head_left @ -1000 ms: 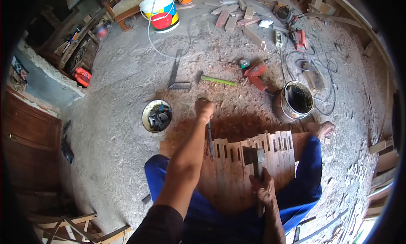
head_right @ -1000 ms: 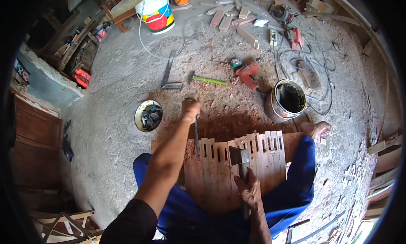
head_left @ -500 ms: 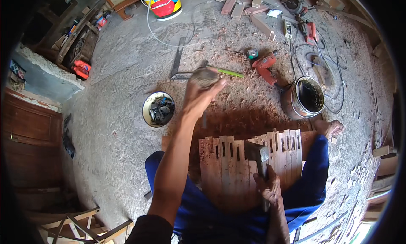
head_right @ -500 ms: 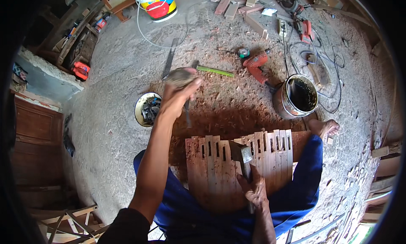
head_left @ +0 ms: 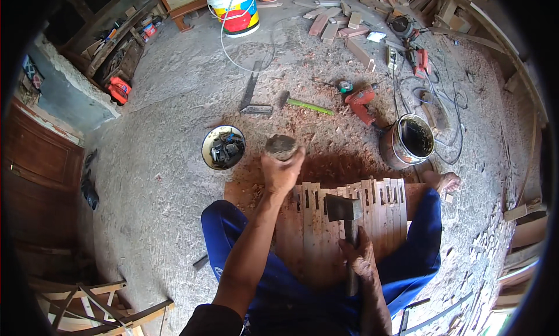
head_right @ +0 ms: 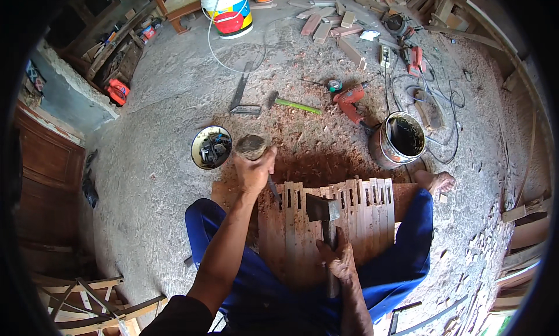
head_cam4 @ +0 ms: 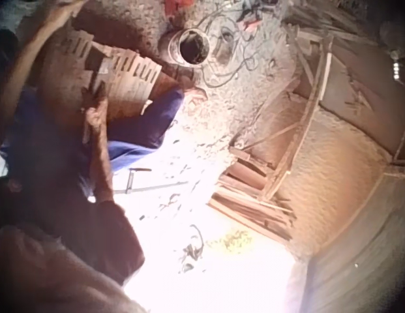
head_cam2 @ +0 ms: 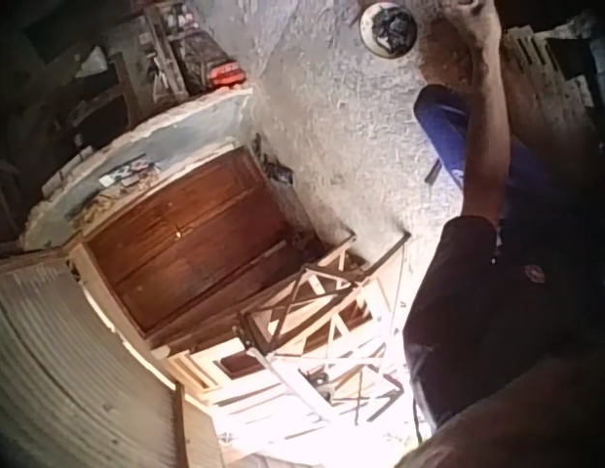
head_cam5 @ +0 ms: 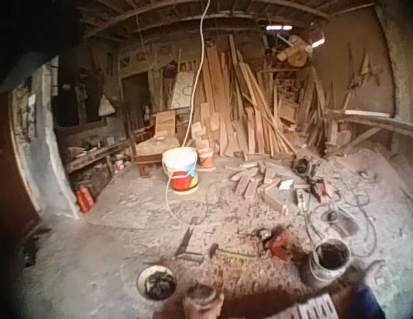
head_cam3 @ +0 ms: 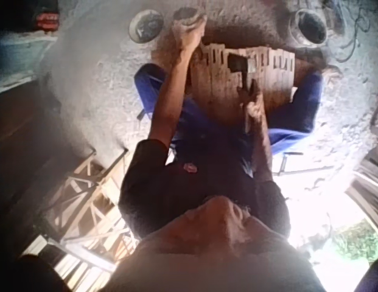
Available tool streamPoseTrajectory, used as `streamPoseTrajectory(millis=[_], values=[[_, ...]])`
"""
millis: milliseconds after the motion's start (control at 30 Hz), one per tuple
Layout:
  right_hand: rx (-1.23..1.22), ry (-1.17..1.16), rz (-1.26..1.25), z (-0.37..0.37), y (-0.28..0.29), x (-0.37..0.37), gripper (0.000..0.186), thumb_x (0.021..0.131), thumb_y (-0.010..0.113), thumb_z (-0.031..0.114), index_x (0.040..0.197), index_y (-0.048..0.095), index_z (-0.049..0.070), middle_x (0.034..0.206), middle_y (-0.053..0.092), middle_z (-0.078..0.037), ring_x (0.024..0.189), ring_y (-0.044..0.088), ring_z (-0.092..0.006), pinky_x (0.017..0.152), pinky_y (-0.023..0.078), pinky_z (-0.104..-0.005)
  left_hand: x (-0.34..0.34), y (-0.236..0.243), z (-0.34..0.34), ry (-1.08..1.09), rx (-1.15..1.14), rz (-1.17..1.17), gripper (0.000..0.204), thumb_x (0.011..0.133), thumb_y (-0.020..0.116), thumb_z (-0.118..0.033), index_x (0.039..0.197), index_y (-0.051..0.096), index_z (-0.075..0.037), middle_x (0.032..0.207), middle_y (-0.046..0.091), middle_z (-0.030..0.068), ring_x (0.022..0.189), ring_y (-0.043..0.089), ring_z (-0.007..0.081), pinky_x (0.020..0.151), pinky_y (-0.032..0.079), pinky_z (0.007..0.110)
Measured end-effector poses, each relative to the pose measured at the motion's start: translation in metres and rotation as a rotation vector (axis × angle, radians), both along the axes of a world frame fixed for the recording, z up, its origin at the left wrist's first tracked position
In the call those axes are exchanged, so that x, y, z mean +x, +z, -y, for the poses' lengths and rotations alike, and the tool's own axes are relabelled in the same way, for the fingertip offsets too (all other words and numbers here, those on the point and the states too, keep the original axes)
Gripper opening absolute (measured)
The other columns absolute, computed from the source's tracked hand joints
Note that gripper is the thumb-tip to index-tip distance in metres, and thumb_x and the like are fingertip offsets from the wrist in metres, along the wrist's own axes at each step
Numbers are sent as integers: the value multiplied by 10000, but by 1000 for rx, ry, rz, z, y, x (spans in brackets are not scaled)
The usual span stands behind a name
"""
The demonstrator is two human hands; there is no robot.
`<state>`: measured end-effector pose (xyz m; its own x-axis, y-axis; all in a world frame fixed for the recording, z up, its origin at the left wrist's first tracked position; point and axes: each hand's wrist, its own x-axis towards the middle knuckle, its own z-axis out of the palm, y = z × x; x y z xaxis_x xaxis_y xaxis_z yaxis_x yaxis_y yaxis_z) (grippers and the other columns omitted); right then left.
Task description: The person carves decorative grooves into a series of wooden slats using a small hatchet and a cylindrical wooden mallet.
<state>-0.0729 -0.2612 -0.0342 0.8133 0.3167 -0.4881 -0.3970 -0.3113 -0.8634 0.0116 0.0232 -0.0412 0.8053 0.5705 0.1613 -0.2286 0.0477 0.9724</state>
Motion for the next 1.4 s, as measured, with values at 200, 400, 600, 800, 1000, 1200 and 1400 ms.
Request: streamPoseTrajectory(millis=[200,400,600,800,1000,1200,1400], values=[[-53,-14,446,-2,2,1,400,892,709,116,1227,507,31,630,564,-60,571,514,-107,518,464,-341,4,14,26,51,367,95,116,795,766,-72,861,674,-46,761,697,53,666,654,154,623,526,281],[-410,472,1172,-62,131,59,442,861,604,32,1285,481,36,949,653,-184,689,688,-318,557,561,-442,-24,13,25,-397,-690,197,243,797,757,-57,1018,662,-27,958,715,65,875,690,186,802,550,340],[-722,762,1221,-77,138,91,556,875,602,118,1403,438,54,1009,652,-190,780,698,-365,670,560,-471,-22,-15,42,86,332,211,352,844,754,-71,1161,603,-36,1055,657,89,957,641,193,834,533,351],[-502,675,1029,-76,131,99,556,903,645,157,1411,443,55,1116,662,-234,902,684,-429,789,551,-508,48,-89,12,78,-190,95,407,812,758,-14,1160,546,1,978,657,113,893,648,216,757,529,350],[-273,493,810,-62,126,79,635,866,694,111,1419,391,32,954,680,-262,822,688,-452,710,557,-528,88,-122,-44,334,459,-418,529,824,700,-26,1265,410,13,968,672,255,835,691,351,720,566,448],[-311,169,572,-5,102,31,444,900,681,133,1303,511,54,776,672,-246,716,696,-436,613,528,-490,85,-81,4,238,381,-356,400,803,772,-97,1086,508,5,913,680,165,716,677,310,617,568,422],[-301,42,383,18,73,22,474,885,718,172,1293,523,32,666,627,-199,577,656,-325,549,482,-425,96,-96,-2,343,460,-298,352,798,745,-95,1083,556,-10,886,684,163,807,689,316,730,541,430]])
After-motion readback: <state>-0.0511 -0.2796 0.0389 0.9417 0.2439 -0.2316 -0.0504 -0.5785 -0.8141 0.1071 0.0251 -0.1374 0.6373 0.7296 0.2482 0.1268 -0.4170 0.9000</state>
